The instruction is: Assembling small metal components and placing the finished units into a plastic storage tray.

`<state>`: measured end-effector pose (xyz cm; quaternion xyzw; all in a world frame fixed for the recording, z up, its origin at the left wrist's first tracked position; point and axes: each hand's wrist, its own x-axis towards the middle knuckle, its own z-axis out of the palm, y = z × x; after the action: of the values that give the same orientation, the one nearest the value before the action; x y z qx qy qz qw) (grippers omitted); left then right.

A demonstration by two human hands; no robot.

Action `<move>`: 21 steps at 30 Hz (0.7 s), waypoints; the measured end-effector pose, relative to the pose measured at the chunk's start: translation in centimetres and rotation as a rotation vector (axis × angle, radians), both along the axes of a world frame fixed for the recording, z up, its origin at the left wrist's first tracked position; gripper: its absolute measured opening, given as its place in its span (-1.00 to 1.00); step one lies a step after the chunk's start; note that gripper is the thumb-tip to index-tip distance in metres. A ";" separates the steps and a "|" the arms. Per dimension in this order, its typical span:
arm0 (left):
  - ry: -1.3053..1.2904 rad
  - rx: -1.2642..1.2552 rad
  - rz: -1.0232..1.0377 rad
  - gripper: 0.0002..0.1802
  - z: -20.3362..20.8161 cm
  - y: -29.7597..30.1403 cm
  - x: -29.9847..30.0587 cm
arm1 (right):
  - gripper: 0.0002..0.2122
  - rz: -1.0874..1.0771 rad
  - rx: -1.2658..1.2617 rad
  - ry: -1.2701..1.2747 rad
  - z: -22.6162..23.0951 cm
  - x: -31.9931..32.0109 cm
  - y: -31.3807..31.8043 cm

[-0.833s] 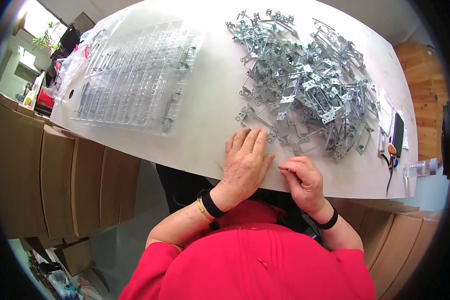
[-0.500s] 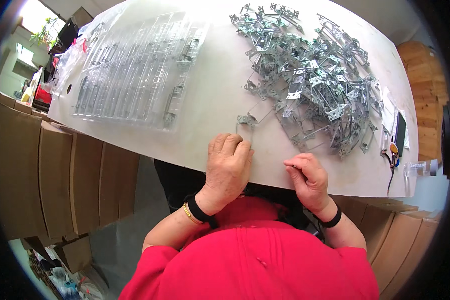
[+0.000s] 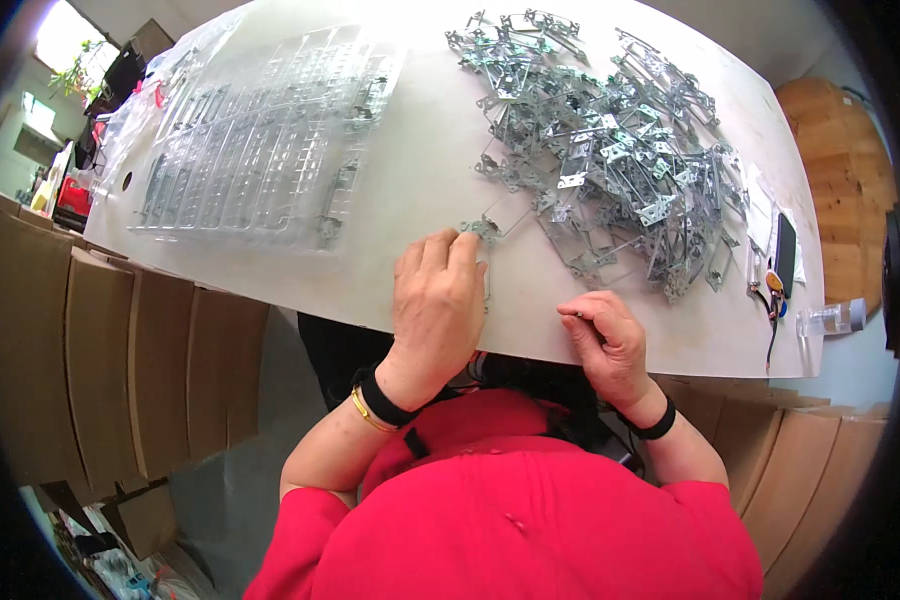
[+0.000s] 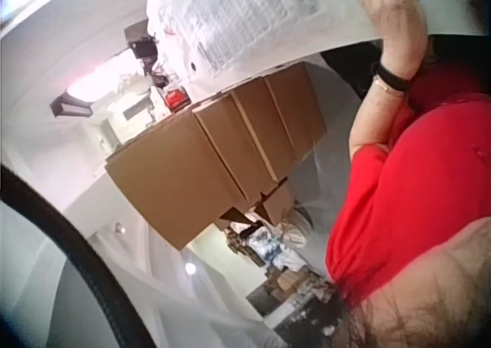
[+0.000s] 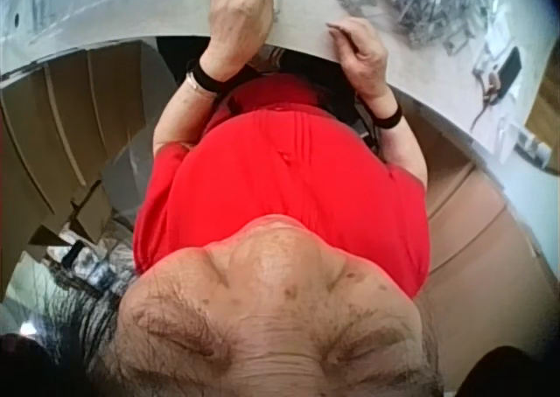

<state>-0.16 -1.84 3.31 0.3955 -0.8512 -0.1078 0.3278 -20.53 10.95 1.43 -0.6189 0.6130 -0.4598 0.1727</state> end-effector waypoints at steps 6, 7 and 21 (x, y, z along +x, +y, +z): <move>-0.132 0.064 0.032 -0.70 0.2 -1.9 -0.7 | -0.87 0.001 0.001 -0.009 -0.3 -0.1 0.2; -0.133 0.063 0.036 -0.70 0.3 -2.4 -0.7 | -0.87 0.005 0.001 -0.017 -0.3 0.0 0.2; -0.046 0.539 -0.012 -0.76 0.3 -6.9 -2.7 | -0.85 0.052 -0.037 -0.047 -0.4 -0.4 0.3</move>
<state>-2.91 -8.69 3.57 0.4656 -0.8013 -0.3237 0.1907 -20.92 11.29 1.04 -0.6266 0.5840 -0.4807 0.1875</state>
